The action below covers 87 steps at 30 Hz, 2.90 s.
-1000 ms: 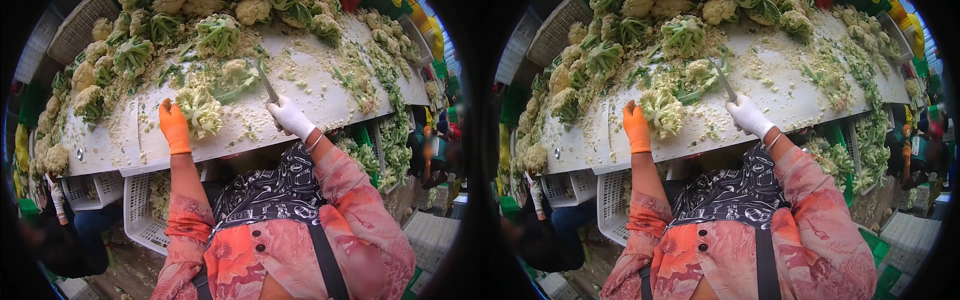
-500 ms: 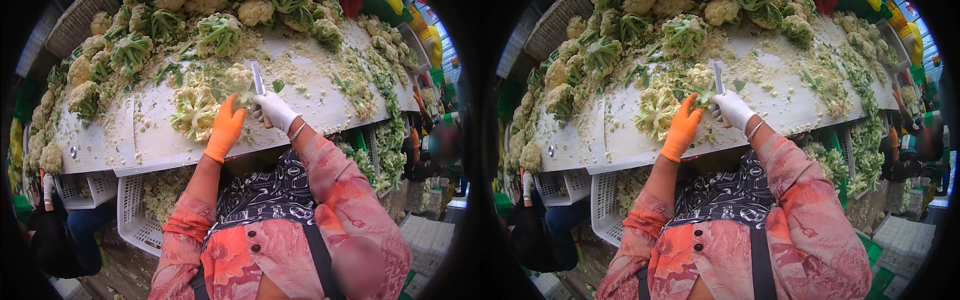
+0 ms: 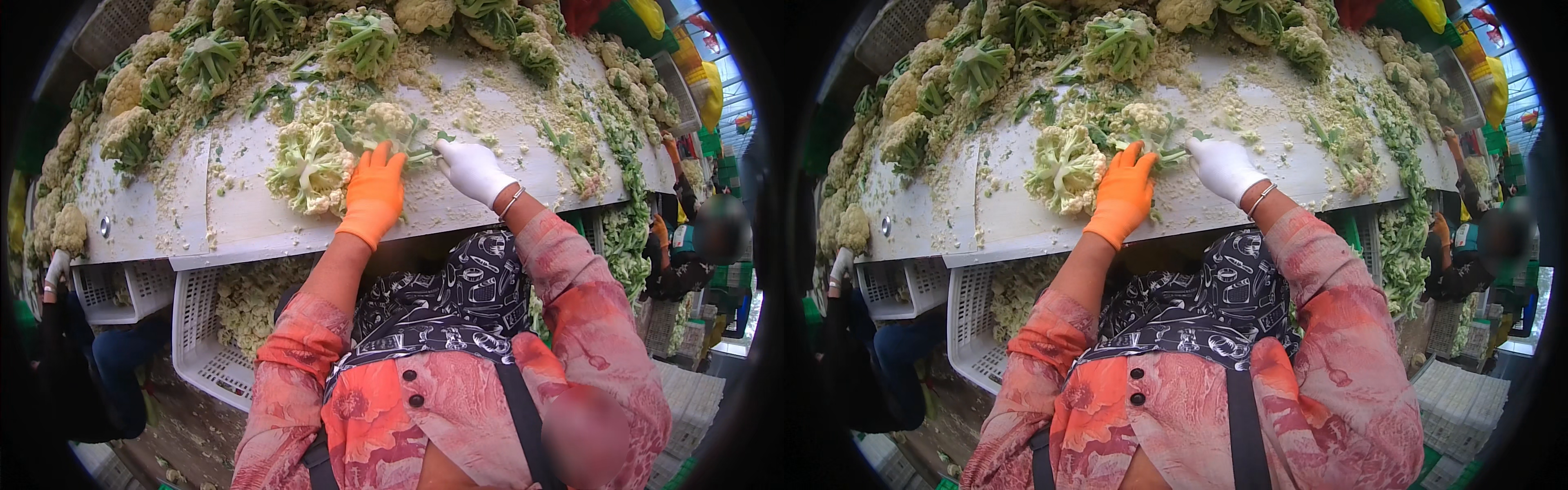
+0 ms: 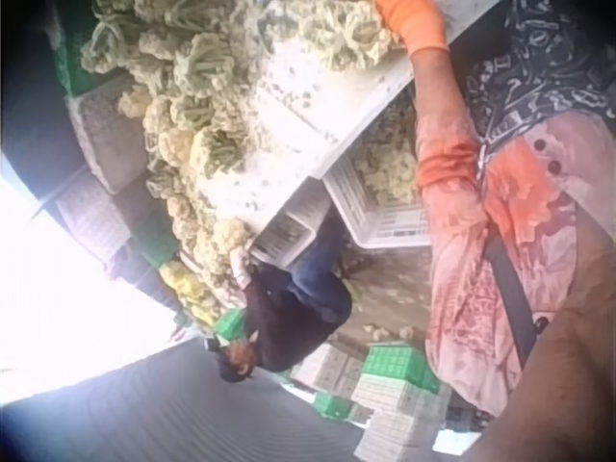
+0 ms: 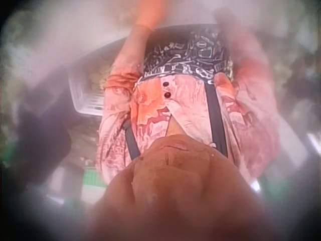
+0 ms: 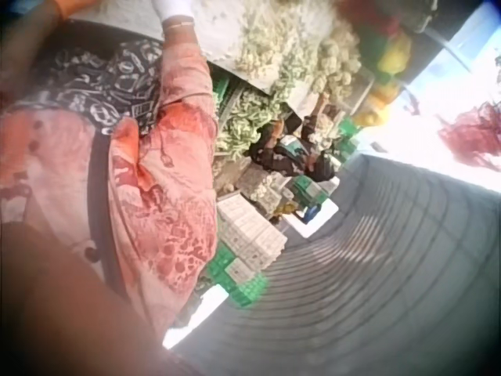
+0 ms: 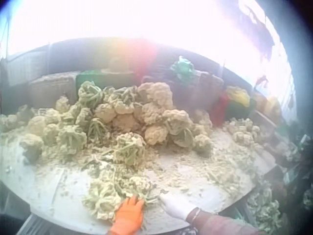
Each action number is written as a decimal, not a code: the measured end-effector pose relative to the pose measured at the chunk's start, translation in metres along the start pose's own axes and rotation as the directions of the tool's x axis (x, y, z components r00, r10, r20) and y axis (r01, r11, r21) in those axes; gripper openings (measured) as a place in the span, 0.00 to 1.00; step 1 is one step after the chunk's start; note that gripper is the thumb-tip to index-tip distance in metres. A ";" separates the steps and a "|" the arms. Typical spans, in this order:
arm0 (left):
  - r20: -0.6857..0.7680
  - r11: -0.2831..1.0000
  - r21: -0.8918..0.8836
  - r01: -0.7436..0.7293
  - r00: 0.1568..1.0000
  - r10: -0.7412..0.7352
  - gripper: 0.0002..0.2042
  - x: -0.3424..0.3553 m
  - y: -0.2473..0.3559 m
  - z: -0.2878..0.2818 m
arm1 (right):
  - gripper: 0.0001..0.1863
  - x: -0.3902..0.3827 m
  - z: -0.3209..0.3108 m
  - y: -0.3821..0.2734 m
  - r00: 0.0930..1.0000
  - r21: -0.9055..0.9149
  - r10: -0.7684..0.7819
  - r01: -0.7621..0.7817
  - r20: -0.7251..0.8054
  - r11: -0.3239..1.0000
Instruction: The person uses a knife to trim and cut cauliflower florets on a white table. They remove leaves and stems, then separate the florets, placing the cut pieces into a white basket below.
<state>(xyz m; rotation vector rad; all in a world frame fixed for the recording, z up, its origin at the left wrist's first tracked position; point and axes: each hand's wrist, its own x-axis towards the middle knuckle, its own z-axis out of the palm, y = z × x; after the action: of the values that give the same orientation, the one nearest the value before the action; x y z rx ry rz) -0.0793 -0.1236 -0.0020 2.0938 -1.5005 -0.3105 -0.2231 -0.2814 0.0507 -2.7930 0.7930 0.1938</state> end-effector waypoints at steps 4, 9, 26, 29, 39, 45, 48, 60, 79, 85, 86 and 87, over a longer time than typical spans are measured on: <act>0.027 1.000 -0.005 0.014 1.000 -0.013 0.24 -0.001 -0.002 0.002 | 0.11 0.019 0.011 0.007 0.998 -0.030 -0.024 0.026 0.065 0.999; 0.061 0.998 -0.050 0.033 0.998 -0.030 0.24 0.000 -0.002 -0.005 | 0.14 0.047 -0.001 0.015 0.968 -0.024 -0.104 0.112 0.228 0.993; -0.082 0.986 -0.128 -0.107 0.992 0.097 0.11 -0.008 0.002 0.010 | 0.14 0.003 0.033 0.033 0.989 0.230 0.096 -0.121 0.116 0.966; -0.091 0.980 -0.123 -0.154 0.985 0.144 0.08 -0.008 0.003 0.013 | 0.13 -0.015 0.023 0.031 0.990 0.219 0.137 -0.126 -0.038 0.968; -0.107 0.974 -0.080 -0.211 0.974 0.202 0.08 -0.008 0.001 0.014 | 0.09 -0.021 -0.044 0.004 0.997 -0.240 -0.029 0.045 0.070 0.970; -0.052 0.972 -0.022 -0.234 0.971 0.233 0.09 -0.006 0.001 0.014 | 0.10 -0.007 -0.019 0.010 0.989 -0.220 0.075 -0.046 0.125 0.974; -0.048 0.971 0.006 -0.239 0.970 0.239 0.09 -0.006 0.002 0.013 | 0.11 -0.003 -0.015 0.008 0.983 -0.107 0.122 -0.108 0.137 0.988; -0.008 0.963 0.021 -0.269 0.963 0.269 0.09 -0.008 0.006 0.012 | 0.09 0.004 -0.038 -0.021 0.989 -0.285 -0.031 0.071 0.143 0.956; -0.018 0.955 0.018 -0.295 0.955 0.295 0.11 -0.011 0.012 0.013 | 0.11 0.005 -0.032 -0.011 0.952 -0.317 0.082 0.017 0.295 0.948; -0.051 0.983 -0.105 -0.151 0.988 0.147 0.08 -0.010 0.003 0.023 | 0.16 -0.010 -0.004 -0.007 0.992 0.244 0.129 -0.122 -0.012 0.962; -0.047 0.972 -0.213 -0.095 0.995 0.087 0.08 -0.009 0.005 0.022 | 0.18 -0.017 0.012 -0.005 0.992 0.264 0.114 -0.095 -0.055 0.960; -0.039 0.949 -0.315 -0.033 0.999 0.022 0.08 -0.009 0.008 0.017 | 0.20 -0.022 0.023 -0.009 0.991 0.284 0.092 -0.060 -0.100 0.957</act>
<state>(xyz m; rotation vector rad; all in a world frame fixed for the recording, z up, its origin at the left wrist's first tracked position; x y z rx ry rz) -0.0971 -0.1219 -0.0124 1.8146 -1.3581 -0.4681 -0.2388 -0.2570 0.0341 -2.5251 0.8798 -0.0606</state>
